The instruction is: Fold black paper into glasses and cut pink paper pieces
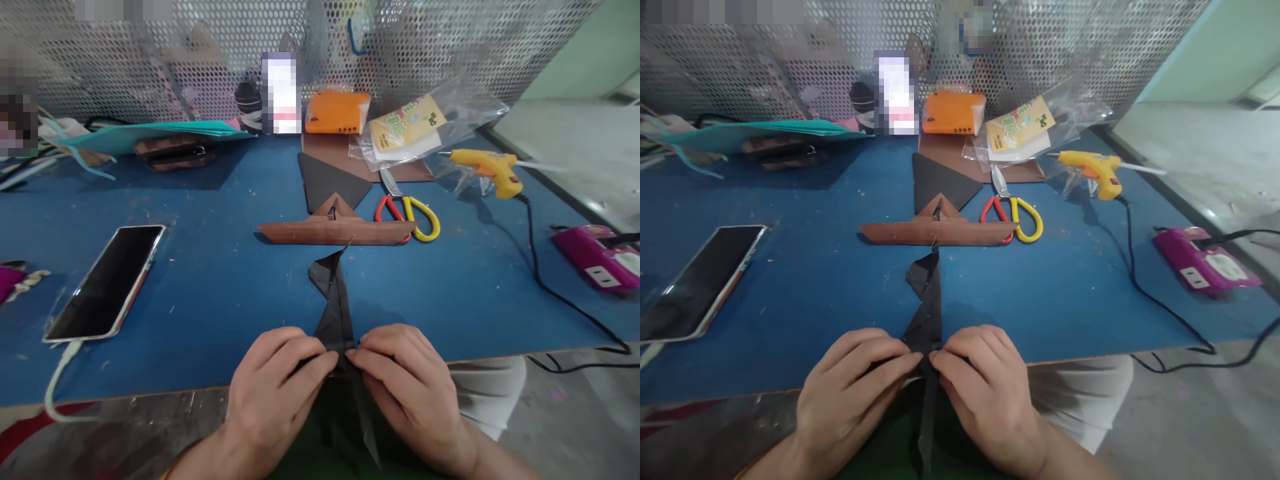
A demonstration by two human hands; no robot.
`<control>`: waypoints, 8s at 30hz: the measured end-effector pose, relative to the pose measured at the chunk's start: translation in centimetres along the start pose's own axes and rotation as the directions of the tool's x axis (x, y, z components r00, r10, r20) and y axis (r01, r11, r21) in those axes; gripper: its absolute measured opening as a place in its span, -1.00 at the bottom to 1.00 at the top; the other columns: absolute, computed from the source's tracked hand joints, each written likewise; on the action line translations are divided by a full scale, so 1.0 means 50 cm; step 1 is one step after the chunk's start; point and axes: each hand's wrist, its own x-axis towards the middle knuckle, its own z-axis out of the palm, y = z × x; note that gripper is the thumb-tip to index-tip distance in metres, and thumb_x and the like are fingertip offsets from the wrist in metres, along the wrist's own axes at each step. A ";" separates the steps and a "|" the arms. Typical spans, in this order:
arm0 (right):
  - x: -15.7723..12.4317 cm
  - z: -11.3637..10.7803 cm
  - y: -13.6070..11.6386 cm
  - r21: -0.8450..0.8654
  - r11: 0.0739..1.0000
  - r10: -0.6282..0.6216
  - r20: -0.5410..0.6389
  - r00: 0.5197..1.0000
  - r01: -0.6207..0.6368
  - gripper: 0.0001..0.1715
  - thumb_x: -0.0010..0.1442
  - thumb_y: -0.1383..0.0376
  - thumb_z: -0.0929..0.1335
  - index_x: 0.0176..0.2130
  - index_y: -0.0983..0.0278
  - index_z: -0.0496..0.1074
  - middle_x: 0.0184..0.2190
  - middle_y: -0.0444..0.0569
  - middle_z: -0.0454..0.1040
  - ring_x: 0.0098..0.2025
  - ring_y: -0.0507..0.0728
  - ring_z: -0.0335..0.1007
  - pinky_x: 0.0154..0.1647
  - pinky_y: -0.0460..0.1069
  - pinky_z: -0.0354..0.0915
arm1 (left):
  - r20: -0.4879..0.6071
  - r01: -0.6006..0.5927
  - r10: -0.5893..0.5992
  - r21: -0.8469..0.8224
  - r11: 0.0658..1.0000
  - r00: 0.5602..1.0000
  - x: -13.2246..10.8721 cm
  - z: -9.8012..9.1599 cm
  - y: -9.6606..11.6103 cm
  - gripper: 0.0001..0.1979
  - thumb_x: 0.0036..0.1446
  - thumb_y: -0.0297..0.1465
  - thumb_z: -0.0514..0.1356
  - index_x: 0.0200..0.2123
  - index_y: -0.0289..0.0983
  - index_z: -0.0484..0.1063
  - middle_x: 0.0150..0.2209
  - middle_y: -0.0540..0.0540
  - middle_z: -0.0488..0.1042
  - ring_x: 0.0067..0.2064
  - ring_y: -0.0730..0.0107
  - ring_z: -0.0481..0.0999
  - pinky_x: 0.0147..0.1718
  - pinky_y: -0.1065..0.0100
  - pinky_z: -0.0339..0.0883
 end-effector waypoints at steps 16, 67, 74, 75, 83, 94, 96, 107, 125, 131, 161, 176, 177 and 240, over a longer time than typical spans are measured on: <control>0.028 0.007 -0.012 -0.163 0.964 0.233 0.124 0.965 -0.212 -0.77 0.38 0.37 0.28 -0.37 0.27 0.35 -0.37 -0.05 0.42 -0.34 0.12 0.22 -0.32 0.05 0.07 | 0.055 0.176 -0.175 -0.025 0.984 0.983 0.015 0.000 0.003 -0.88 0.28 -0.52 0.20 -0.29 -0.25 0.53 -0.35 -0.03 0.47 -0.23 0.35 0.40 -0.17 0.32 0.31; 0.038 -0.002 -0.012 -0.233 0.923 0.351 0.187 0.918 -0.305 -0.86 0.30 0.37 0.35 -0.34 0.23 0.32 -0.36 -0.06 0.41 -0.32 0.15 0.26 -0.27 0.05 0.10 | 0.065 -0.181 0.169 0.371 0.911 0.983 -0.023 0.008 0.024 -0.76 0.34 -0.41 0.14 -0.03 -0.35 0.53 -0.22 -0.10 0.64 -0.21 0.26 0.53 -0.18 0.23 0.29; 0.079 -0.027 0.016 -0.197 0.902 0.431 0.345 0.834 -0.385 -0.76 0.20 0.36 0.45 -0.42 0.21 0.33 -0.42 -0.19 0.41 -0.46 0.03 0.27 -0.42 -0.03 0.10 | 0.066 -0.196 0.185 0.372 0.907 0.980 -0.019 0.014 0.022 -0.78 0.30 -0.38 0.21 -0.07 -0.36 0.54 -0.23 -0.09 0.65 -0.19 0.25 0.54 -0.16 0.21 0.25; 0.084 -0.029 0.019 -0.199 0.898 0.440 0.355 0.825 -0.393 -0.75 0.19 0.35 0.46 -0.43 0.21 0.33 -0.42 -0.21 0.41 -0.47 0.02 0.26 -0.44 -0.04 0.09 | 0.065 -0.206 0.196 0.369 0.906 0.978 -0.018 0.016 0.020 -0.79 0.29 -0.38 0.22 -0.09 -0.37 0.55 -0.24 -0.09 0.65 -0.20 0.25 0.54 -0.17 0.21 0.25; 0.100 -0.030 0.020 -0.251 0.882 0.471 0.410 0.781 -0.400 -0.72 0.12 0.40 0.47 -0.42 0.21 0.28 -0.46 -0.23 0.38 -0.50 0.01 0.23 -0.49 -0.06 0.03 | -0.013 -0.240 0.264 0.369 0.898 0.965 -0.026 0.036 0.000 -0.79 0.22 -0.34 0.30 -0.08 -0.25 0.59 -0.29 0.01 0.62 -0.23 0.34 0.45 -0.22 0.23 0.24; 0.071 -0.037 0.024 -0.139 0.906 0.422 0.386 0.820 -0.401 -0.78 0.23 0.40 0.41 -0.38 0.22 0.30 -0.41 -0.18 0.39 -0.42 0.06 0.23 -0.40 -0.02 0.11 | -0.014 -0.222 0.243 0.355 0.908 0.970 -0.032 0.039 0.006 -0.76 0.20 -0.40 0.31 -0.05 -0.27 0.58 -0.18 0.03 0.66 -0.13 0.35 0.50 -0.08 0.30 0.26; 0.060 -0.037 0.022 -0.109 0.918 0.396 0.334 0.855 -0.382 -0.83 0.25 0.41 0.38 -0.35 0.23 0.32 -0.40 -0.15 0.39 -0.41 0.07 0.24 -0.37 -0.01 0.14 | -0.004 -0.207 0.222 0.349 0.914 0.975 -0.030 0.039 0.012 -0.75 0.22 -0.41 0.28 -0.03 -0.30 0.57 -0.12 0.01 0.66 -0.07 0.32 0.51 -0.06 0.29 0.26; 0.011 -0.021 0.027 -0.227 0.972 -0.009 0.226 0.974 0.061 -0.57 0.34 0.47 0.20 0.14 0.45 0.39 -0.18 0.14 0.50 -0.23 0.21 0.36 -0.29 0.09 0.34 | 0.015 -0.200 0.212 0.407 0.891 0.977 -0.026 0.048 0.009 -0.70 0.33 -0.32 0.17 0.02 -0.34 0.55 0.00 -0.03 0.63 0.00 0.38 0.52 0.29 0.28 0.02; 0.106 -0.033 0.065 0.179 0.856 0.477 0.093 0.874 -0.486 -0.58 0.29 0.37 0.31 0.13 0.21 0.37 0.04 0.05 0.52 -0.01 0.15 0.50 0.04 0.10 0.44 | 0.132 -0.149 0.113 0.313 0.938 0.985 -0.007 0.051 0.019 -0.52 0.22 -0.13 0.22 0.05 -0.36 0.51 0.22 -0.28 0.43 0.32 0.02 0.26 0.39 0.01 -0.24; 0.160 -0.010 0.107 0.214 0.912 0.316 0.180 0.932 -0.350 -0.54 0.27 0.47 0.23 0.06 0.21 0.50 0.04 -0.01 0.59 0.11 0.15 0.50 0.18 0.15 0.39 | 0.213 -0.167 0.095 0.353 0.921 0.973 0.001 0.048 0.024 -0.48 0.27 -0.05 0.13 0.03 -0.36 0.49 0.23 -0.34 0.40 0.33 -0.04 0.25 0.40 0.01 -0.36; 0.135 -0.016 0.098 -0.147 0.988 0.010 0.373 0.928 0.049 -0.35 0.22 0.57 0.15 0.25 0.45 0.33 0.26 0.24 0.37 0.29 0.26 0.30 0.23 0.27 0.34 | 0.177 -0.162 0.105 0.343 0.925 0.978 0.000 0.057 0.014 -0.33 0.30 -0.03 0.10 0.24 -0.46 0.35 0.25 -0.22 0.40 0.31 0.05 0.30 0.42 0.04 -0.28; 0.154 -0.003 0.088 -0.215 0.975 0.024 0.370 0.929 0.060 -0.40 0.18 0.57 0.17 0.14 0.36 0.46 0.16 0.14 0.50 0.22 0.24 0.39 0.21 0.25 0.34 | 0.294 -0.242 0.131 0.380 0.893 0.947 -0.002 0.055 0.008 -0.30 0.35 -0.02 0.00 0.27 -0.50 0.29 0.27 -0.28 0.37 0.26 0.00 0.34 0.25 0.07 0.11; 0.171 -0.005 0.091 -0.165 0.986 0.063 0.307 0.950 -0.012 -0.42 0.20 0.56 0.16 0.11 0.32 0.48 0.10 0.09 0.55 0.17 0.22 0.44 0.17 0.22 0.38 | 0.299 -0.244 0.130 0.386 0.890 0.945 -0.001 0.055 0.009 -0.30 0.35 -0.02 -0.01 0.27 -0.50 0.28 0.28 -0.29 0.36 0.27 0.00 0.33 0.25 0.06 0.12; 0.248 -0.032 0.128 0.318 0.817 0.390 0.311 0.867 -0.482 -0.71 0.21 0.12 0.44 -0.38 0.29 0.51 -0.38 -0.10 0.53 -0.26 0.12 0.46 -0.16 0.06 0.38 | 0.244 0.567 -0.716 -0.784 0.251 0.654 0.107 -0.017 0.029 -0.78 0.01 -0.26 0.38 -0.49 -0.26 0.49 -0.40 -0.08 0.54 -0.26 0.28 0.50 -0.09 0.20 0.40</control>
